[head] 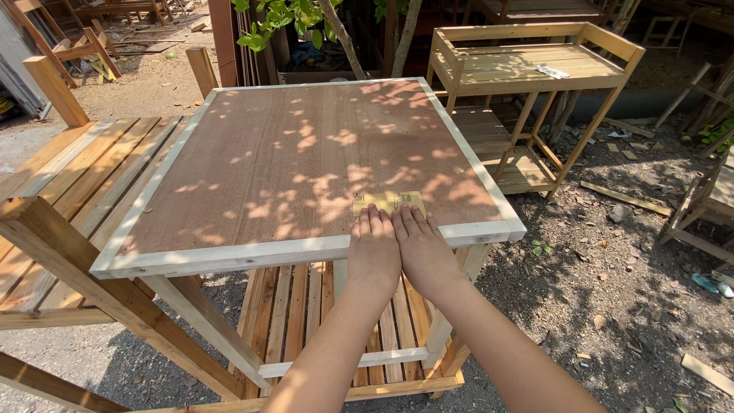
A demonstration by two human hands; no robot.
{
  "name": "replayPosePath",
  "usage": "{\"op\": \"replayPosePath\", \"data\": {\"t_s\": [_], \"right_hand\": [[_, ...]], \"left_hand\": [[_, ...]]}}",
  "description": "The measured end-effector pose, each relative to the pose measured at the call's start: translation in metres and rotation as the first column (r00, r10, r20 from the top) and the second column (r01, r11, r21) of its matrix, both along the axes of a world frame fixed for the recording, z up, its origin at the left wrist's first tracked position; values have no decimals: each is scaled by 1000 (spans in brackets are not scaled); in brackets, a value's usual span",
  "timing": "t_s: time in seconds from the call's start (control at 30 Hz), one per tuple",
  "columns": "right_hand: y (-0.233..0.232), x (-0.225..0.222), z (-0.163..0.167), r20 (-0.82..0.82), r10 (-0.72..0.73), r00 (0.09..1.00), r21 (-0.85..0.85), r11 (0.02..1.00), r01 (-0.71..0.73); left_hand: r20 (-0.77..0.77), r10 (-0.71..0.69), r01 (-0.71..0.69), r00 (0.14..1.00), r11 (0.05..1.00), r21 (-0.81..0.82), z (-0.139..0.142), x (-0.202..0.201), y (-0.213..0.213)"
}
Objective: The person sands a square wooden table top resting on a wooden stand outdoors. They rub sandpaper by hand along the edges and frame of the tabletop, working around all four sides and across the surface, occasionally repositioning the sandpaper and continuing to sand the wood.
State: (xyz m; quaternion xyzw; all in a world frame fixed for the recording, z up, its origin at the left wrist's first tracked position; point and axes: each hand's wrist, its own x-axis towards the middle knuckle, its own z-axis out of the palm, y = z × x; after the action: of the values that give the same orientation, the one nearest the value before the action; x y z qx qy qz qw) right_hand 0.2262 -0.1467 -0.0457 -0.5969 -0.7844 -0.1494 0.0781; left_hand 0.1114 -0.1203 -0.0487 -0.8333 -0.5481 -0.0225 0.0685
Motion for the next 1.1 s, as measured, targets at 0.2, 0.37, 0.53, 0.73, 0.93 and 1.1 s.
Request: {"op": "replayPosePath", "data": {"t_s": [0.2,0.37,0.53,0.73,0.93,1.1], "right_hand": [[-25,-13,-11,10,13,1000,58,998,-14],[-1,-22,-6,-7,1,1000,-1,1000,-1],[4,-26,-5,-26,-4,1000,29,1000,5],[-20,-37,-10,-22,73,997,109,992,-70],[11,-53,11,16,-19,1000,-89,996,20],[-22,-58,-12,42,14,999,135,991,-19]], "left_hand": [[-10,-56,56,998,973,222,-17,-20,-25],[44,-28,21,999,990,143,-4,-25,-5],[35,0,-3,999,996,85,4,-29,-5],[18,-8,4,1000,981,194,-3,-43,-26],[-48,45,-46,998,999,-28,17,-47,8],[-13,2,1,1000,972,234,-13,-60,-26]]}}
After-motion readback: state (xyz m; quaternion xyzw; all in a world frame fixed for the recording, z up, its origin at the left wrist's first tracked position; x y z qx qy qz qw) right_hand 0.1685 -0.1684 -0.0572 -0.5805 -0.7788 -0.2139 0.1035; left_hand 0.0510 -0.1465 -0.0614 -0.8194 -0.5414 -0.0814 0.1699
